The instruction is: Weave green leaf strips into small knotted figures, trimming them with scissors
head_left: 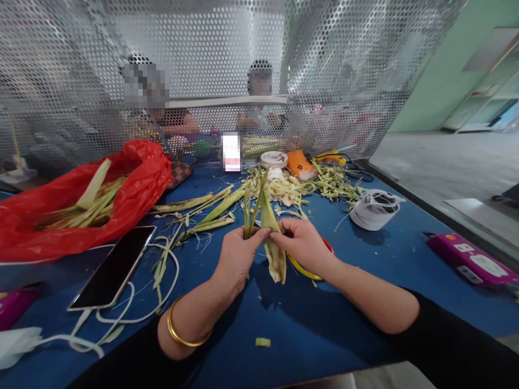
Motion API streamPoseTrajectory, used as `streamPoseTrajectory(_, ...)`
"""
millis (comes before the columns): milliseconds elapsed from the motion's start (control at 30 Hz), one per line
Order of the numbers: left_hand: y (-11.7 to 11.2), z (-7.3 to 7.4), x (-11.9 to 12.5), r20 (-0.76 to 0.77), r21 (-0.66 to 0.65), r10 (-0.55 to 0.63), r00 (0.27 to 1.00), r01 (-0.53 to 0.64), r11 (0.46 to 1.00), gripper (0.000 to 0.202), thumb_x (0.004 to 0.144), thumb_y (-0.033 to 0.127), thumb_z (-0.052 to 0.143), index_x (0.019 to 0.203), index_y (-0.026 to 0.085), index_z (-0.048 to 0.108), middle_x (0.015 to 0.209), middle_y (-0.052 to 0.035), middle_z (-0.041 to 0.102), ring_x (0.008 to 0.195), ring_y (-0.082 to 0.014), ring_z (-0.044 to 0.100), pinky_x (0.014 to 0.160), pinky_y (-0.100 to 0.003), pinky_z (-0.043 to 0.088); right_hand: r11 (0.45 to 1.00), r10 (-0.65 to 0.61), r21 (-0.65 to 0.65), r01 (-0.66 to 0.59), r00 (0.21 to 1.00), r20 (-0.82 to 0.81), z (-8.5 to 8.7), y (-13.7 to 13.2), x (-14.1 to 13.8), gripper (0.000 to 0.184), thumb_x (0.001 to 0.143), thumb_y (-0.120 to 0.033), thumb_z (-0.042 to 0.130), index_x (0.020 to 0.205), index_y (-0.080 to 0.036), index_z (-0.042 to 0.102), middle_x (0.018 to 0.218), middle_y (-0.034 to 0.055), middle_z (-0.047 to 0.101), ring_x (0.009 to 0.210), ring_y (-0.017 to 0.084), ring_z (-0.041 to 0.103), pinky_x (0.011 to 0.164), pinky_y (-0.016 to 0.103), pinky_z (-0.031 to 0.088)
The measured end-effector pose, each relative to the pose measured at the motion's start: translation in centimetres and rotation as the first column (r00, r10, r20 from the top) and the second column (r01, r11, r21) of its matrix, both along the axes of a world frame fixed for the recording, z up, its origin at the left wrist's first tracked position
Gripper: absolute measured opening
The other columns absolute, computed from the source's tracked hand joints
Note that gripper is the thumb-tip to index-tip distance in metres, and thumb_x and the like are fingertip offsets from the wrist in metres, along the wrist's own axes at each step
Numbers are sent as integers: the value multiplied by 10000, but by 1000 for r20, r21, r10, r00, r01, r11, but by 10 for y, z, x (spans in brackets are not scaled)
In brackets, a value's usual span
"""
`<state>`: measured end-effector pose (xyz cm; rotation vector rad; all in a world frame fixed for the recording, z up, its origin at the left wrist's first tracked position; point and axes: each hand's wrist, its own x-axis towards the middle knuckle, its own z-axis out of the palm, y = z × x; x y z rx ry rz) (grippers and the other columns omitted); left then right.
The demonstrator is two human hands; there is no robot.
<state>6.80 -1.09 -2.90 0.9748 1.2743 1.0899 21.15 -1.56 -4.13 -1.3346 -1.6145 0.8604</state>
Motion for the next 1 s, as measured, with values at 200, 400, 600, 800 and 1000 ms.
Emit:
streamPoseTrajectory(200,-4,-2,3,41,6,-62,997,62,998,273,606,355,800,676,148,636,444,83,432,436,-62,350,460,-210,270,997,-73,6,73,993,93,-1,2,0,176,730,-230,534,569,-192,474,522,-56,428,509,98,378,480,221,277)
streamPoseTrajectory(400,-3,1,3,205,-1,-136,969,139,990,263,669,334,750,726,152,569,481,94,410,392,-27,256,389,-180,144,992,-120,50,113,982,149,2,7,4,158,759,-259,520,615,-199,499,538,-44,500,507,110,432,492,225,300)
streamPoseTrajectory(600,-7,12,-1,229,-4,-164,960,169,986,180,748,269,665,739,148,531,648,28,576,376,-1,285,370,-157,153,983,-183,34,180,969,164,4,15,17,77,726,-201,504,662,-197,547,545,-37,569,501,117,501,502,223,337)
streamPoseTrajectory(800,-12,18,-1,226,8,-174,958,177,984,151,788,229,618,741,159,492,589,53,534,373,-1,267,373,-140,185,966,-258,91,244,941,219,5,25,29,92,690,-172,497,679,-193,586,538,-36,596,491,117,531,487,211,359)
streamPoseTrajectory(1000,-17,27,-5,214,20,-181,960,181,983,215,827,253,612,710,174,450,564,73,457,400,-14,298,388,-134,238,901,-433,140,410,848,307,-1,49,58,128,686,-159,487,706,-182,611,583,3,619,548,151,566,533,244,387)
